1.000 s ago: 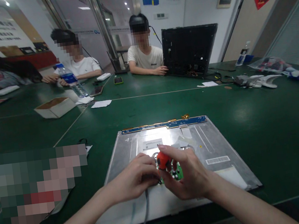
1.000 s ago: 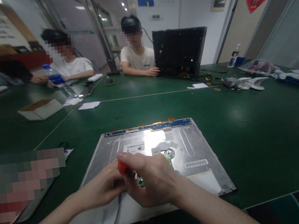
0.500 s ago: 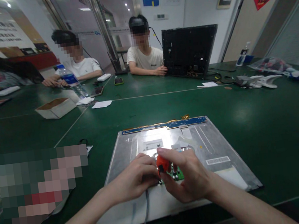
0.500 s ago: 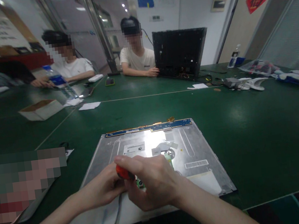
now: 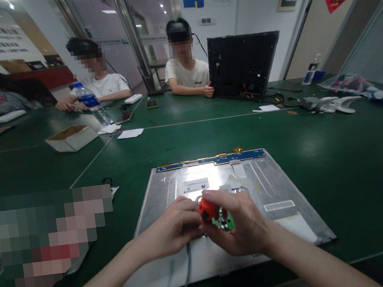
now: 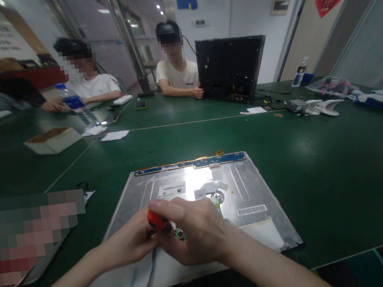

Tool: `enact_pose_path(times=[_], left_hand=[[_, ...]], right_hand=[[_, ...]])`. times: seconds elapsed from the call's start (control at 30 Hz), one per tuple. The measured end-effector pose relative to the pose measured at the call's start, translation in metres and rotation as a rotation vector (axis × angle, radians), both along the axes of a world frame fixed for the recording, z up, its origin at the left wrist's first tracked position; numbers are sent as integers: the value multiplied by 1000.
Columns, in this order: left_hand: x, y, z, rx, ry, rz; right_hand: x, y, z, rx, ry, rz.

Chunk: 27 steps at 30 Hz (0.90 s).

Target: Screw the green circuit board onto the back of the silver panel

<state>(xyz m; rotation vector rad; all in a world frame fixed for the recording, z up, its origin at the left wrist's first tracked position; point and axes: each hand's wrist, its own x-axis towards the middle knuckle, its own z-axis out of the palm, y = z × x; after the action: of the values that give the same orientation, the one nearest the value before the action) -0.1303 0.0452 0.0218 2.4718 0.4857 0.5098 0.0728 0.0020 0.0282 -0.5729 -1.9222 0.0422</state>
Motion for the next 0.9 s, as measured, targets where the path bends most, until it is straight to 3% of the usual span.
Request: enact_pose_path(times=[0.33,0.63,0.9], left_hand=[[-1,0,-1,-26,26,9],[-1,-2,1,-21,2,7],[-2,1,-2,-12,28,-5]], right_hand=[[0,0,0,16,20,-49],[-2,0,1,6,28,20],[0,0,1,30,26,-18]])
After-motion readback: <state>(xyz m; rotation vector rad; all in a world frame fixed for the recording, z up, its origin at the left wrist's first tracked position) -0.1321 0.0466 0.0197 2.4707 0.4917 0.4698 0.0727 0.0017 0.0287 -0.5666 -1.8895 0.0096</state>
